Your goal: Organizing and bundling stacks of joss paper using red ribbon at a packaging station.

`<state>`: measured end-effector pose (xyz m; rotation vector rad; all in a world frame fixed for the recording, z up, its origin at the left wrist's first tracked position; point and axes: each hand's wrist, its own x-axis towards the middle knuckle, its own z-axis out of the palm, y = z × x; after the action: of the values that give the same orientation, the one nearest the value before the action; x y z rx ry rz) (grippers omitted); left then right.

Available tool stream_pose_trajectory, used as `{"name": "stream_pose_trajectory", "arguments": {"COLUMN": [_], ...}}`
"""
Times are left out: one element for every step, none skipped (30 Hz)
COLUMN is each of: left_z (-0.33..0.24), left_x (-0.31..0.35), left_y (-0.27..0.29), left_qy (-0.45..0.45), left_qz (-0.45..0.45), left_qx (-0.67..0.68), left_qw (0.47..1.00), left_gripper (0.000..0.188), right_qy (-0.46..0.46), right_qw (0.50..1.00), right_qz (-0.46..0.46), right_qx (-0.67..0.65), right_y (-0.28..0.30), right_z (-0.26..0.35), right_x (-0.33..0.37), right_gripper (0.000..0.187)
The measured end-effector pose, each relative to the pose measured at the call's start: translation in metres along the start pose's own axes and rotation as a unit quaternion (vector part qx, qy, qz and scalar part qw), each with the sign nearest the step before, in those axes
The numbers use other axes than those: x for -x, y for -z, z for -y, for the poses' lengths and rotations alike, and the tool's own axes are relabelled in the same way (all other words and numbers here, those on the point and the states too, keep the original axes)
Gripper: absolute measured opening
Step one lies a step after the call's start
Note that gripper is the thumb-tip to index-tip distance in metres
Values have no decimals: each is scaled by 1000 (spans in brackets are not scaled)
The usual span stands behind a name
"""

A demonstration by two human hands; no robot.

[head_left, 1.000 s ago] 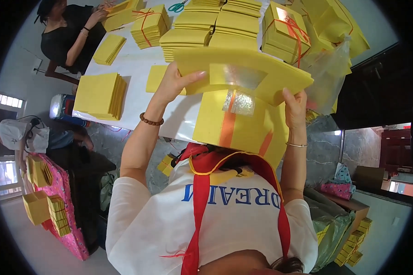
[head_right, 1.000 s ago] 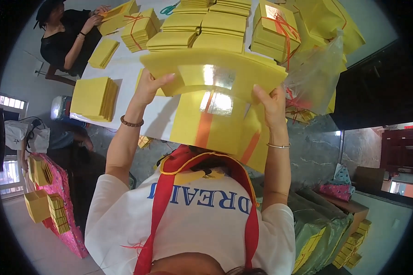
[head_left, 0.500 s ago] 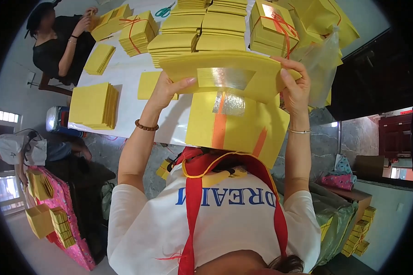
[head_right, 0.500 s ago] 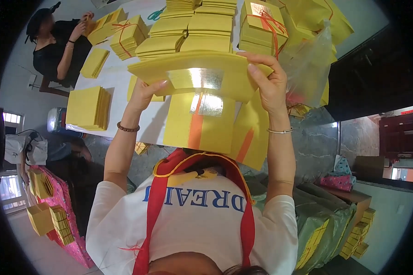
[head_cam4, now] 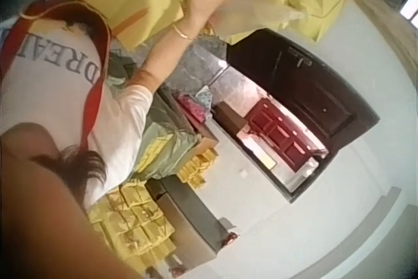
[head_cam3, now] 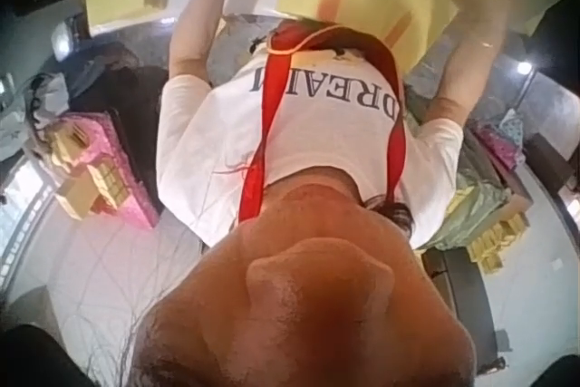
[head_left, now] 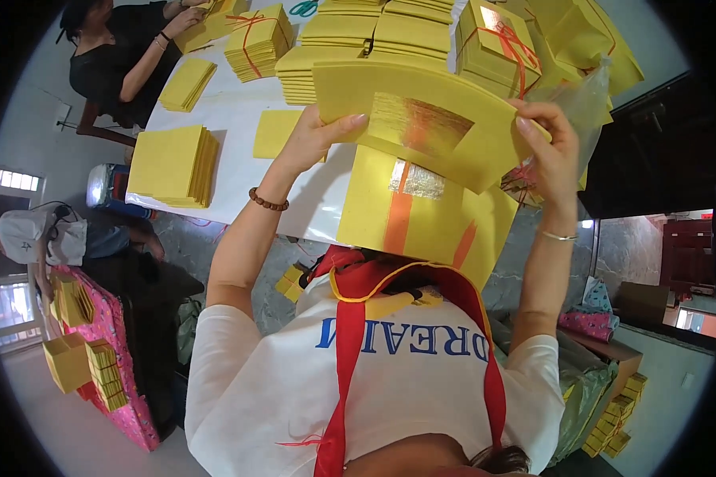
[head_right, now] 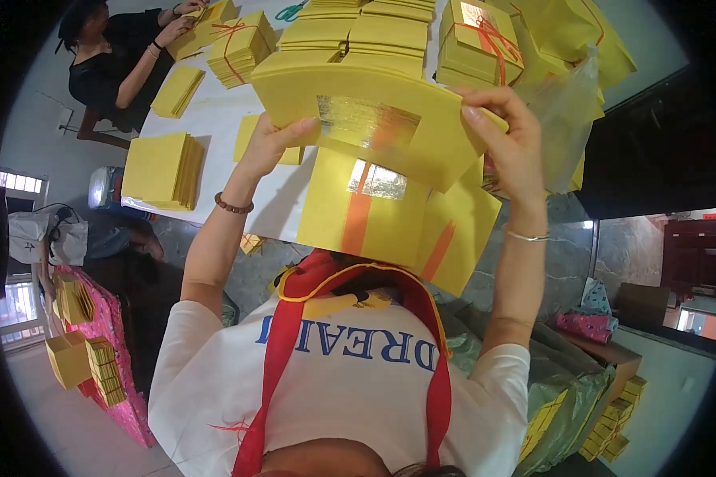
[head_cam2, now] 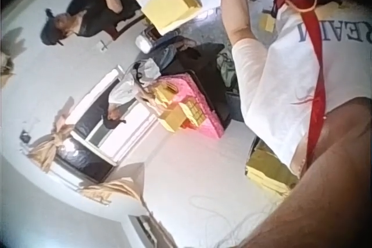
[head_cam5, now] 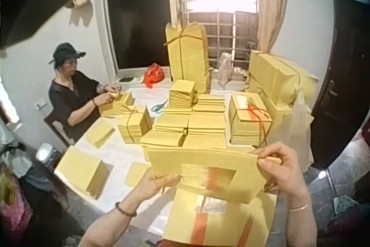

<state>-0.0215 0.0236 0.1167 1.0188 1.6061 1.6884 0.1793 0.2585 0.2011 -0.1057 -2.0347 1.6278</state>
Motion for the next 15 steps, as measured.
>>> {"name": "stream_pose_trajectory", "arguments": {"left_z": [-1,-4,-6,-5,-5,-5,-4,-3,-3,-9,-18,-27,-37,-47,-55], "left_x": [0,0,1,0,0,2,-1,-4,-4,-5,-6,-8,-10,-14,-16], "left_y": [-2,-5,-7,-7,-6,-5,-4,-2,0,-1,-2,-1,2,5,9], "left_qy": [2,-15,-32,-30,-37,-44,-41,-43,-45,-44,-48,-52,-51,-65,-78], "left_qz": [1,5,10,12,7,-1,3,8,11,12,14,13,9,-3,-17], "left_qx": [-1,10,21,20,4,-11,-11,-23,-36,-37,-47,-58,-59,-95,-130], "left_qw": [1000,1000,999,999,999,999,999,999,998,998,998,997,997,993,988], "left_gripper": [32,32,32,32,32,32,32,32,32,32,31,31,31,31,32], "right_qy": [-24,-25,-16,-5,-6,38,77,73,98,124,123,76,29,31,44], "right_qw": [999,999,988,964,965,916,844,845,840,833,834,834,830,830,876], "right_qz": [43,41,103,164,162,206,240,239,249,258,258,302,345,347,311], "right_qx": [17,16,113,208,206,343,474,473,473,473,472,456,438,436,366], "right_y": [4,5,1,-3,-9,-17,-23,-30,-38,-42,-42,-42,-44,-42,-37], "right_z": [10,20,30,38,45,50,51,49,46,45,47,52,54,51,46], "right_x": [-7,-12,-18,-23,-29,-36,-41,-48,-55,-61,-68,-77,-83,-84,-83], "right_gripper": [21,21,26,31,31,33,34,34,33,31,31,33,36,36,35]}}
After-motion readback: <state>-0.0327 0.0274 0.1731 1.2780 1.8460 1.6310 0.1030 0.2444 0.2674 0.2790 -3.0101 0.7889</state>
